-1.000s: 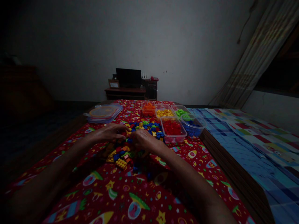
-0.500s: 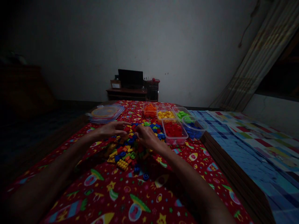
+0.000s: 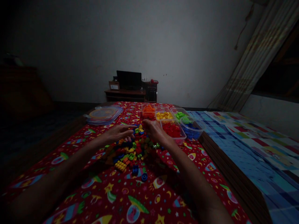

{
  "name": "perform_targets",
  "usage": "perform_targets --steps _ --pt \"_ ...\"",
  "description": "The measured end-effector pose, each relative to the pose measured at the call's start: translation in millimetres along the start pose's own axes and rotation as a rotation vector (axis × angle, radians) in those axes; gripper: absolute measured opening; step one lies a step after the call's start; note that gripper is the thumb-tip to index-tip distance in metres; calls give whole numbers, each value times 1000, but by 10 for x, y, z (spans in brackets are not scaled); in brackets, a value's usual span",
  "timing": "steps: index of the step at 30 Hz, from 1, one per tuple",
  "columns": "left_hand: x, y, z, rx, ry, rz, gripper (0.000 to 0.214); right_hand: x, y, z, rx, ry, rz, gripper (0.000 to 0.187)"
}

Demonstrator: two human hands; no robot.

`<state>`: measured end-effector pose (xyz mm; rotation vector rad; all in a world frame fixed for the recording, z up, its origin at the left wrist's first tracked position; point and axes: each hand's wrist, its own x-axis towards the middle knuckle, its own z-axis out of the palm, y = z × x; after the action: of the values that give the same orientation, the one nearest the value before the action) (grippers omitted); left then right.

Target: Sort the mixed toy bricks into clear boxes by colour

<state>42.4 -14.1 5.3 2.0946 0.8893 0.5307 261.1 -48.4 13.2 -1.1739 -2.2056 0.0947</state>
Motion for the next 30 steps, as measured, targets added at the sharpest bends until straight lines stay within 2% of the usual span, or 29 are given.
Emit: perform_targets --steps 2,4,6,9,10,13,16,20,23,26,30 --pt "-35 83 36 166 68 64 56 -5 214 -116 -132 67 108 23" --pt "-89 198 155 325 86 181 49 -38 444 -206 -247 94 227 22" --pt "-164 332 362 403 -22 362 45 -92 649 -262 -311 109 314 26" --pt "-311 509 756 513 -236 633 50 -157 820 -307 -339 151 349 38" --pt "-362 546 884 560 -293 681 53 -162 829 -319 -342 177 348 39" --pt "-479 574 1190 669 -351 755 50 -124 725 -347 -327 240 328 33" --pt "-480 498 1334 768 -282 758 41 -59 512 -322 -287 175 278 25" --pt "-310 300 1262 923 -82 662 29 -24 289 -153 -236 -7 177 21" --pt "-156 142 1068 1049 -51 599 19 -37 244 -2 -233 -99 103 22" --pt "-60 44 862 1071 -47 586 18 -55 264 66 -238 -135 125 25" --pt "-27 0 621 986 16 566 26 -52 290 36 -252 -127 174 25"
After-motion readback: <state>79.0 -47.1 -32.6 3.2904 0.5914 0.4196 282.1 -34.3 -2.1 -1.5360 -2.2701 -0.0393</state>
